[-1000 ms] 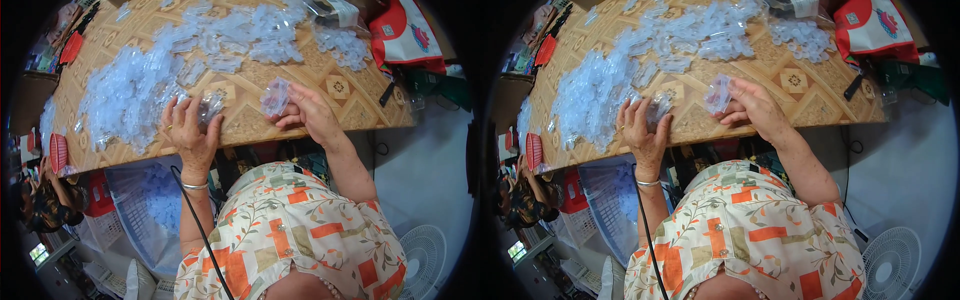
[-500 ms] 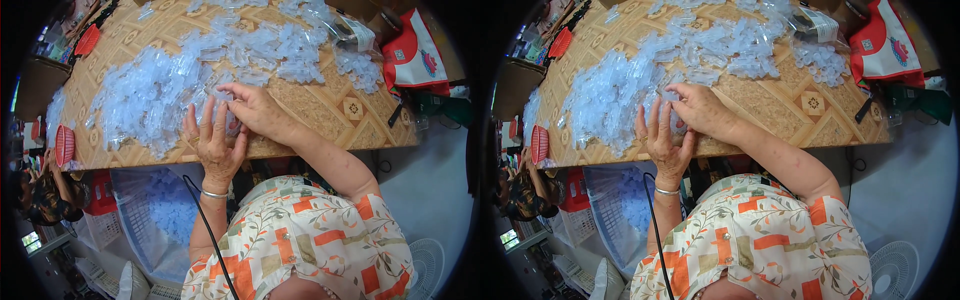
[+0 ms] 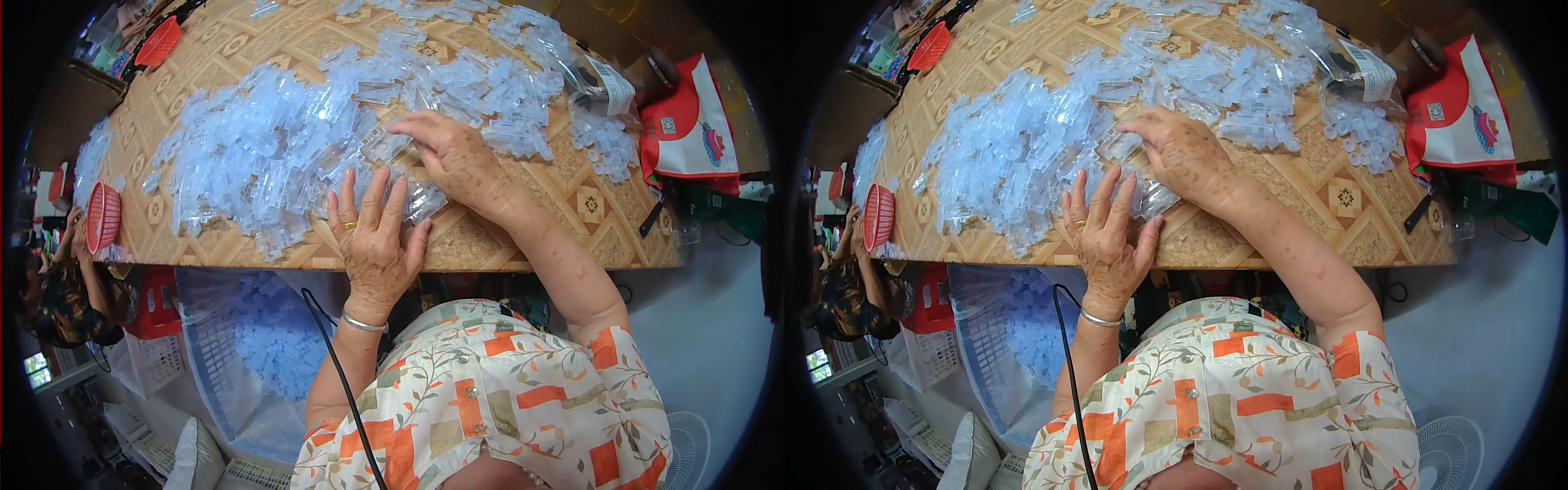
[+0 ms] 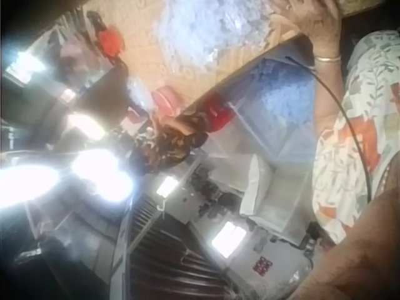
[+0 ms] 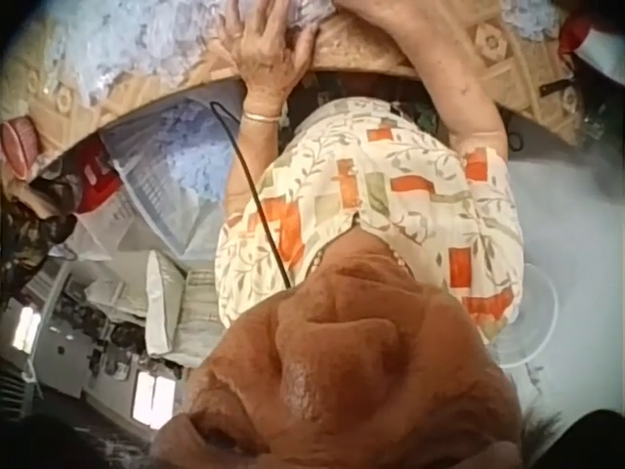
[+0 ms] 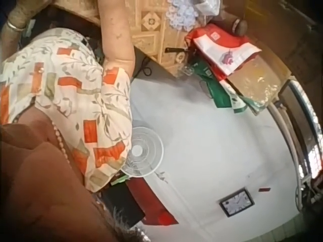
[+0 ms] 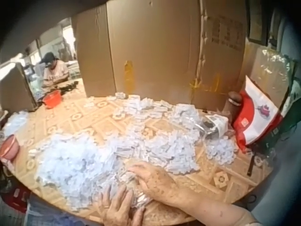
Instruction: The person assembles or inspects small clear plastic components by hand at a workbench.
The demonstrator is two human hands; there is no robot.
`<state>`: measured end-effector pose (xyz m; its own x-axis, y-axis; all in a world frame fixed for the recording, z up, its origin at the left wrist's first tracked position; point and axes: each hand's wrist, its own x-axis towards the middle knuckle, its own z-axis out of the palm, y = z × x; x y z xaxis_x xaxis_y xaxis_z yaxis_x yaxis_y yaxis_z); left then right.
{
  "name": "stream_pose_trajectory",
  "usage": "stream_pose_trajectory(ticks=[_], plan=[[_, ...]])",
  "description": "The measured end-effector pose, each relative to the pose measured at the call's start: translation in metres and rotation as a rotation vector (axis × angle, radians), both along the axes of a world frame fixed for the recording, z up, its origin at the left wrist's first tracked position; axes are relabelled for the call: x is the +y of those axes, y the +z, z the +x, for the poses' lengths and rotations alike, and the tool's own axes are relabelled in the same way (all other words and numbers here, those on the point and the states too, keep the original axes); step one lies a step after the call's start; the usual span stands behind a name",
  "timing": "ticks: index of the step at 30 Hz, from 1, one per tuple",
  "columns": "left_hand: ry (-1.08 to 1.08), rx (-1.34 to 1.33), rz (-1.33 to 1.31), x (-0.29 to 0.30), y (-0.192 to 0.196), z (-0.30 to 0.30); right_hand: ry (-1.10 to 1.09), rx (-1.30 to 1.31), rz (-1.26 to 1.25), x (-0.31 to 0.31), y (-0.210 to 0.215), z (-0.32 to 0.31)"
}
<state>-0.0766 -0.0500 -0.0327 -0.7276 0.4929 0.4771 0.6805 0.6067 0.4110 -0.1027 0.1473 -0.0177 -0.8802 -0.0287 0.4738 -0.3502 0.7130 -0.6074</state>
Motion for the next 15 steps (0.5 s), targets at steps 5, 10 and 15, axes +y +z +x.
stream_pose_trajectory(ticks=[5,10,15], plan=[[0.003,-0.014,0.020,-0.001,-0.002,0.000,-0.116,-0.260,0.341,0.004,0.013,-0.002],[0.007,-0.026,0.021,-0.001,-0.001,0.000,-0.173,-0.285,0.376,0.029,0.020,0.027],[0.001,-0.014,0.020,0.000,0.001,0.000,-0.238,-0.201,0.390,0.044,0.014,0.044]])
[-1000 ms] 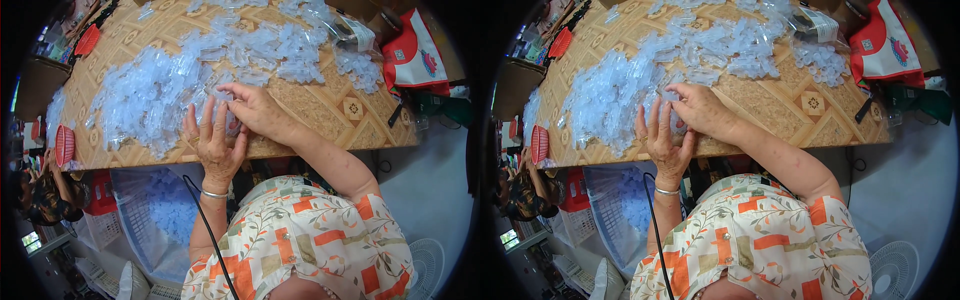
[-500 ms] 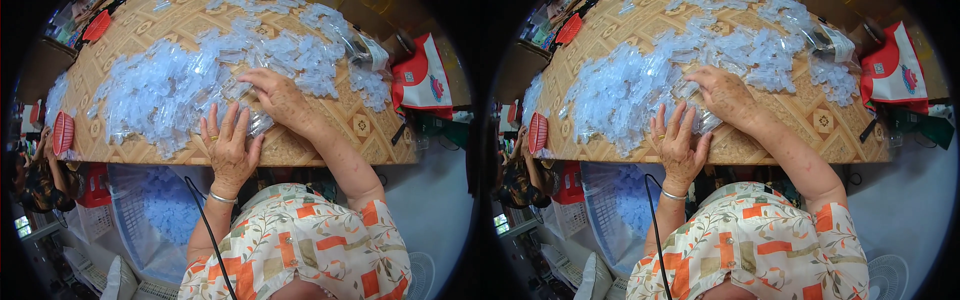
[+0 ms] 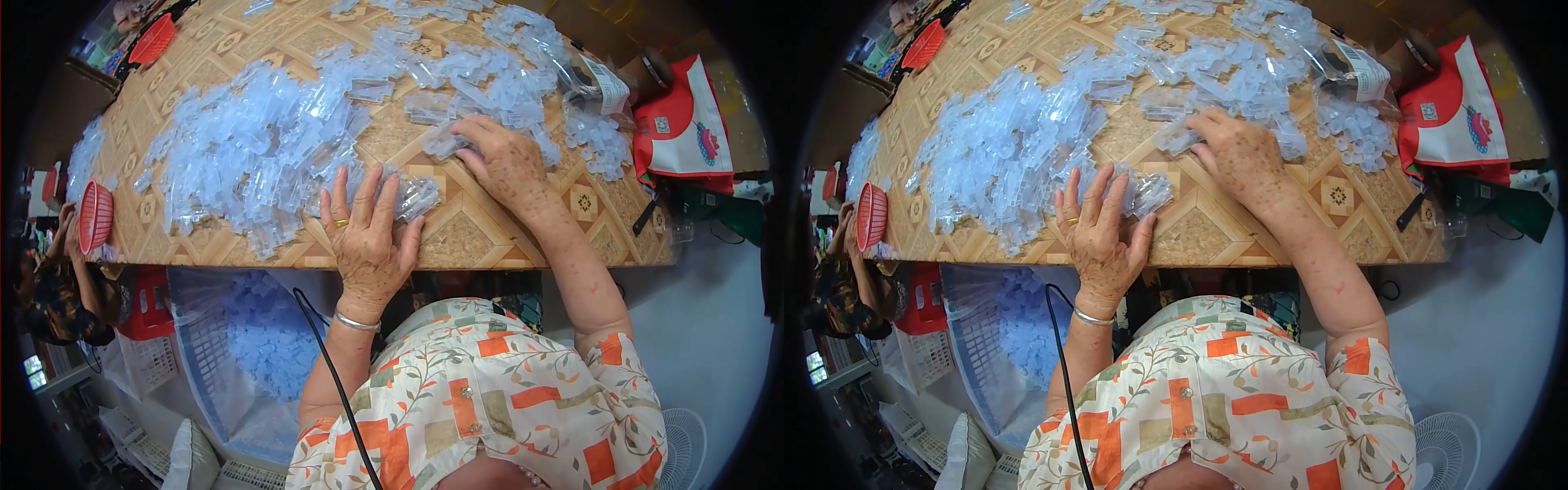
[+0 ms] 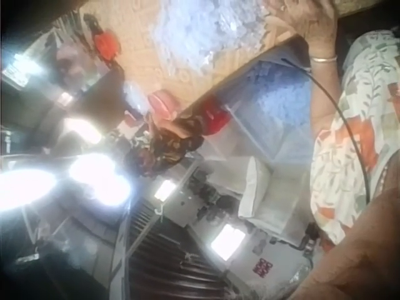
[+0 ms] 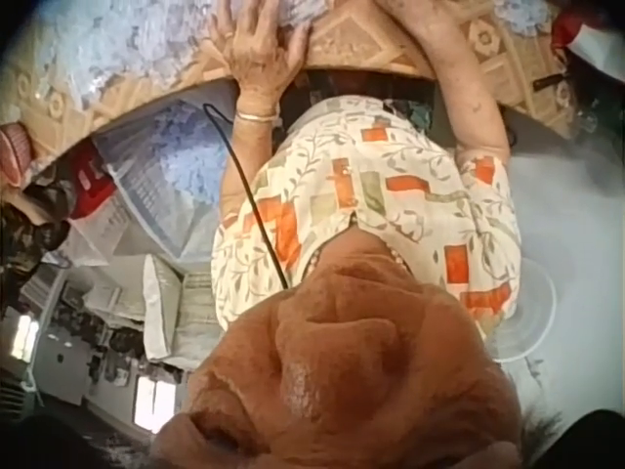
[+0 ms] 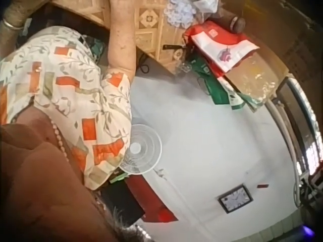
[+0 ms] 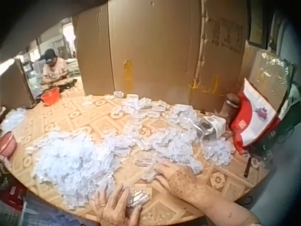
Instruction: The person assembles or inspects small clear plastic components by hand at a workbench.
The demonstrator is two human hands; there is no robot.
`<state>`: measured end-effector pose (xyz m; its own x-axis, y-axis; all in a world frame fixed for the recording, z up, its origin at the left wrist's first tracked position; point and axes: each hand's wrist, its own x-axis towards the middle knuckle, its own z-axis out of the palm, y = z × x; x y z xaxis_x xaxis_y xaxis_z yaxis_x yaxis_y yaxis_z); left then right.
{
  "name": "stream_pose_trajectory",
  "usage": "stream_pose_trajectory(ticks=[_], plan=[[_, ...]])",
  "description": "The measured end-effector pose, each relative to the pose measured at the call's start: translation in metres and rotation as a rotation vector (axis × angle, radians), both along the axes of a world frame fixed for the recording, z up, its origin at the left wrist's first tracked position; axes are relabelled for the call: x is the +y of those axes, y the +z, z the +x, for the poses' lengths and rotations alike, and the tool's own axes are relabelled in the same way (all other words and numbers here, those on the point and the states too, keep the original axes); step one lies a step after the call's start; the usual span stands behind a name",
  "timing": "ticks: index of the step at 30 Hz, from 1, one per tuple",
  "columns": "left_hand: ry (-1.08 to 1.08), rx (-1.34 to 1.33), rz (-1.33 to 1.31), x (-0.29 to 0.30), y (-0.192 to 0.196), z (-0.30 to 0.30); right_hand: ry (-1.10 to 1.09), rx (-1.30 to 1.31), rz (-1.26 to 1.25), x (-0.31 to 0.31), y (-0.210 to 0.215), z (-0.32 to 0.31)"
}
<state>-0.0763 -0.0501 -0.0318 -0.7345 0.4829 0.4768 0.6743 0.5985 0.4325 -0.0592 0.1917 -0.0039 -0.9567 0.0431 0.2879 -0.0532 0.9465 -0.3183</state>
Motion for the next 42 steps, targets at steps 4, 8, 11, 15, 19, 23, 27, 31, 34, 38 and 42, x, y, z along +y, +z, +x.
stream_pose_trajectory(ticks=[4,8,11,15,19,23,27,31,34,38,42], plan=[[0.011,0.003,-0.022,-0.001,0.000,-0.001,0.013,-0.111,0.045,-0.031,0.009,-0.016],[0.023,-0.003,-0.012,0.001,-0.001,-0.001,0.172,0.031,-0.124,-0.051,0.005,-0.024],[0.026,-0.011,-0.016,0.001,-0.001,-0.001,0.059,0.055,-0.127,-0.041,0.008,-0.031],[0.007,-0.020,-0.024,0.001,0.002,0.000,-0.104,0.042,-0.008,-0.017,-0.004,-0.036],[0.014,-0.010,-0.028,0.001,-0.001,-0.001,-0.048,0.001,0.011,-0.016,-0.001,-0.028],[0.025,-0.013,-0.021,0.000,0.000,0.000,0.046,0.054,-0.035,-0.006,0.010,-0.004],[0.031,-0.003,-0.033,0.001,0.003,0.001,0.135,0.119,-0.078,0.015,0.009,0.041],[0.028,0.052,-0.024,0.002,0.000,-0.002,0.071,0.006,-0.248,0.017,0.014,0.087],[0.035,0.069,-0.050,0.001,0.003,-0.003,-0.050,-0.118,-0.421,0.017,0.014,0.109],[0.031,0.095,-0.042,0.004,0.004,-0.002,-0.151,-0.009,-0.356,0.016,0.003,0.120],[0.025,0.117,-0.045,0.004,0.002,-0.002,-0.186,-0.006,-0.162,0.010,-0.001,0.118]])
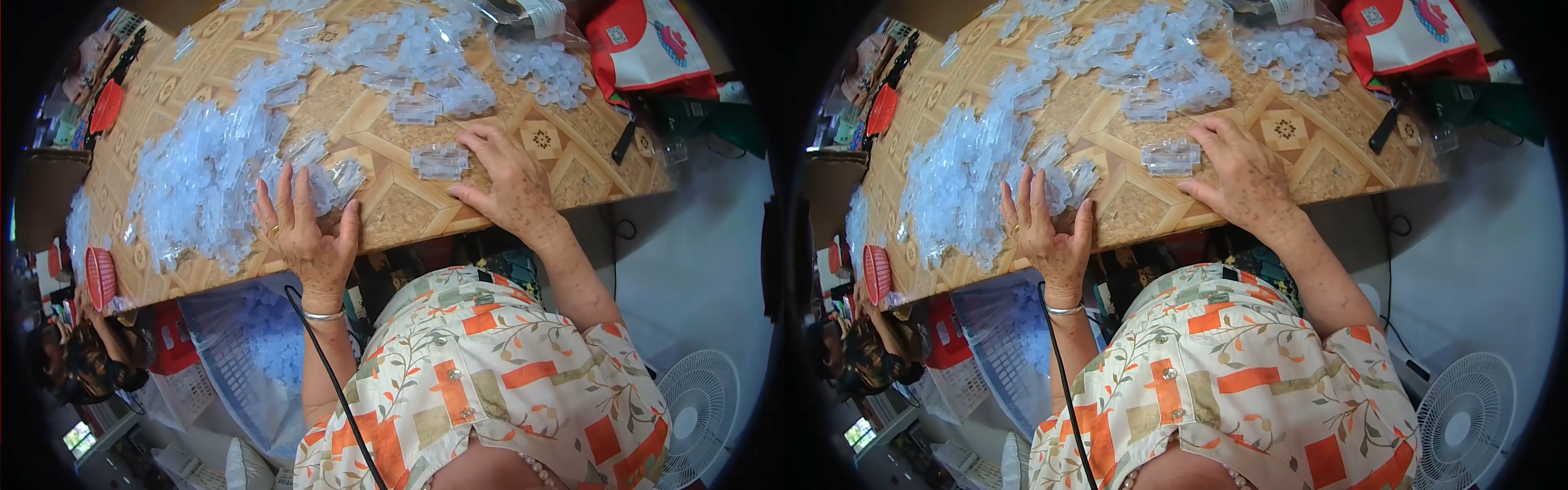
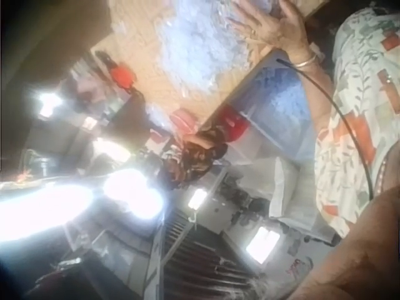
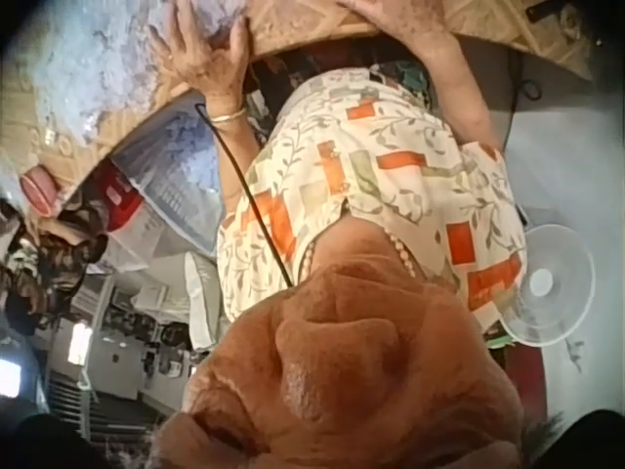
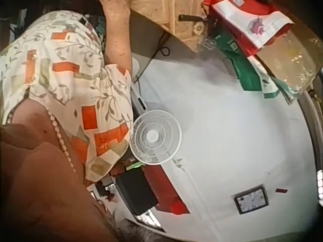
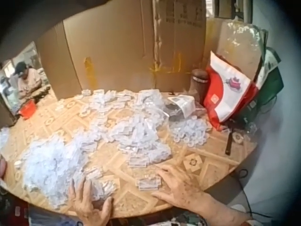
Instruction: The person assembles or inspects small clear plastic components by hand at a workbench.
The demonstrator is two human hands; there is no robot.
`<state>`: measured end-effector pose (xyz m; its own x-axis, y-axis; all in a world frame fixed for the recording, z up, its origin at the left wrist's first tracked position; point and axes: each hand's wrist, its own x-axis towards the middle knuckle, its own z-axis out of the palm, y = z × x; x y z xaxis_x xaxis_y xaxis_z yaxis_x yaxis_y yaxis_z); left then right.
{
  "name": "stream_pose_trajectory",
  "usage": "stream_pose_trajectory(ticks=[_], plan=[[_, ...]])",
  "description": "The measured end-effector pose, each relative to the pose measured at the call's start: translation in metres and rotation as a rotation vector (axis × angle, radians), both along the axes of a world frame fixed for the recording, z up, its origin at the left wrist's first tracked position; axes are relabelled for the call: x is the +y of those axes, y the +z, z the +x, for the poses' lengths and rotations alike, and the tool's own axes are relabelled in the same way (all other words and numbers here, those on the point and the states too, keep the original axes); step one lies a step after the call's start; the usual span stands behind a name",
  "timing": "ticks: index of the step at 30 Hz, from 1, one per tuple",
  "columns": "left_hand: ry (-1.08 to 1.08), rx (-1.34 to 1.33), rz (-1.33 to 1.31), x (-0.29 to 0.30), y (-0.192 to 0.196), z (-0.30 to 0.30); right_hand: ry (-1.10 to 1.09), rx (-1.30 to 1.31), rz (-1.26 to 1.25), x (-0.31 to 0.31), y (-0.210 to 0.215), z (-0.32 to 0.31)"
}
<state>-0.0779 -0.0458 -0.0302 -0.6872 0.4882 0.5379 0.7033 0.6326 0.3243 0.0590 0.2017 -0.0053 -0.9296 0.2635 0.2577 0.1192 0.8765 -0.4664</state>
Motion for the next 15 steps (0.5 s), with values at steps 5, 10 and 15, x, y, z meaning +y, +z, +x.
stream_pose_trajectory(ticks=[5,10,15], plan=[[-0.005,0.015,-0.021,0.001,-0.001,0.002,0.030,0.049,-0.052,0.012,-0.008,0.002],[-0.021,0.010,0.005,-0.002,-0.008,-0.001,0.045,0.032,-0.330,0.020,-0.003,0.008],[-0.030,0.043,0.048,-0.001,-0.010,-0.001,-0.043,-0.078,-0.465,0.021,-0.001,0.009]])
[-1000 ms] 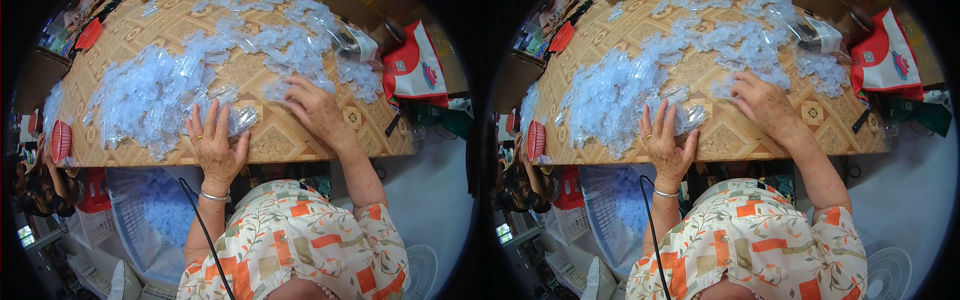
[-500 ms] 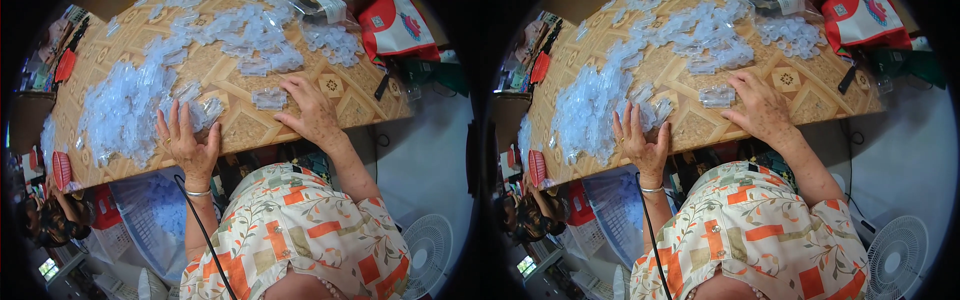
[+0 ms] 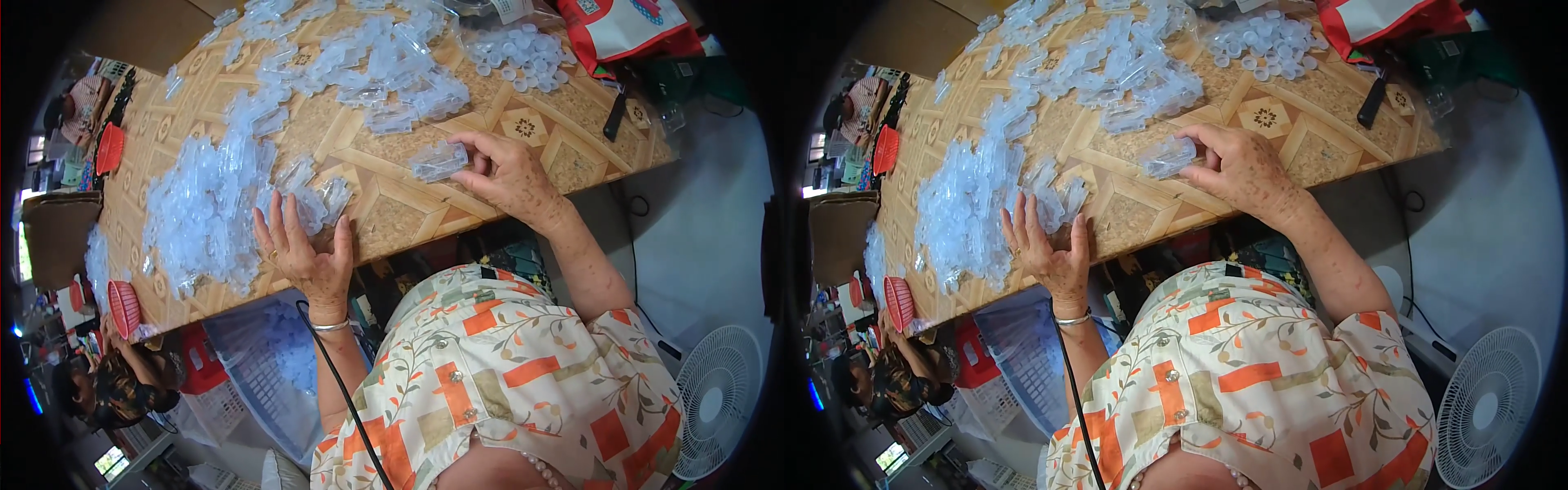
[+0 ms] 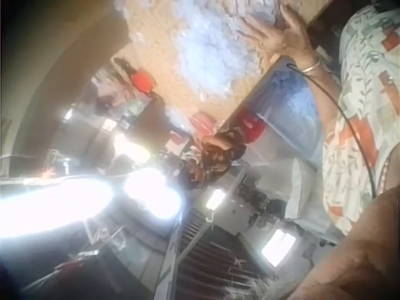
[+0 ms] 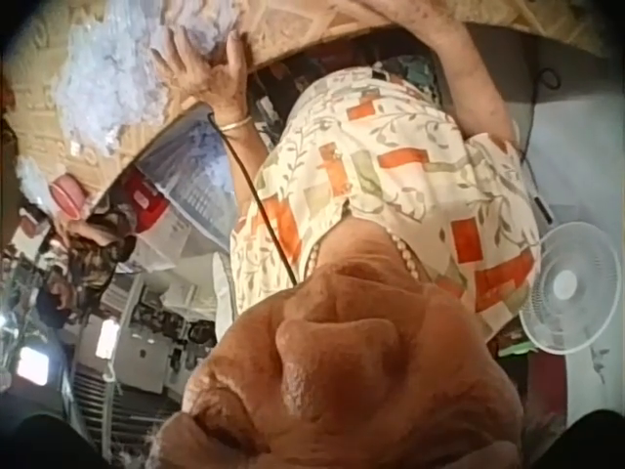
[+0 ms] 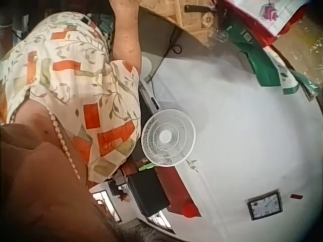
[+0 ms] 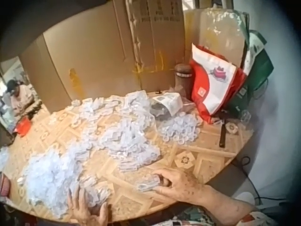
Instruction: The person assembles or inspects small clear plastic components by hand at a workbench.
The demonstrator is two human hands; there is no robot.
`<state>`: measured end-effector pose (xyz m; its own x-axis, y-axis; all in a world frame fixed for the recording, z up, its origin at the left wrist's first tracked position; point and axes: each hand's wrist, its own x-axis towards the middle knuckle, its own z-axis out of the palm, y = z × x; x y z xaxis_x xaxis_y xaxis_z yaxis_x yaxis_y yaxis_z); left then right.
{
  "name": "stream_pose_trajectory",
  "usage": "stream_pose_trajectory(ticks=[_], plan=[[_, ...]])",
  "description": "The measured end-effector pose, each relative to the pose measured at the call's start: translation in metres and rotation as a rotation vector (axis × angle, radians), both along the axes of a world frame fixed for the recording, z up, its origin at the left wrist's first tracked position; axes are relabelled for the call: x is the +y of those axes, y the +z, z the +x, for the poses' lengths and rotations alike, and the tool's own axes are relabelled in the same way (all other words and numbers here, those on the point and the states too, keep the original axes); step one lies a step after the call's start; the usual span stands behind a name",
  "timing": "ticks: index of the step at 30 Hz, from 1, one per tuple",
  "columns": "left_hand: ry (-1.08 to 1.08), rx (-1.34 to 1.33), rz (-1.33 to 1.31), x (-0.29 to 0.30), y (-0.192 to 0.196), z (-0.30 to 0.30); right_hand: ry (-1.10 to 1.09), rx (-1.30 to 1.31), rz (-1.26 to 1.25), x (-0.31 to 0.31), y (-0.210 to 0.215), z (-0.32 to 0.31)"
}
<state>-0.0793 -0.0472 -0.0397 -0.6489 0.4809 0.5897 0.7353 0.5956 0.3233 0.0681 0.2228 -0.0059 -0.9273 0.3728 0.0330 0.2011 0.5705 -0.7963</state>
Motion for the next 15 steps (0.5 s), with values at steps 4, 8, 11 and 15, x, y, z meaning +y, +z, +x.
stream_pose_trajectory(ticks=[4,8,11,15], plan=[[0.034,0.027,0.024,-0.004,0.002,0.003,-0.050,0.054,-0.088,-0.005,-0.007,-0.002],[0.033,-0.007,0.027,-0.001,0.000,0.001,-0.033,0.331,0.531,-0.003,-0.003,0.003],[0.049,-0.003,0.027,-0.002,0.001,0.001,0.131,0.183,0.630,-0.006,-0.002,0.006],[0.026,0.009,0.066,-0.003,0.001,0.003,0.151,0.146,0.469,-0.010,0.007,-0.004]])
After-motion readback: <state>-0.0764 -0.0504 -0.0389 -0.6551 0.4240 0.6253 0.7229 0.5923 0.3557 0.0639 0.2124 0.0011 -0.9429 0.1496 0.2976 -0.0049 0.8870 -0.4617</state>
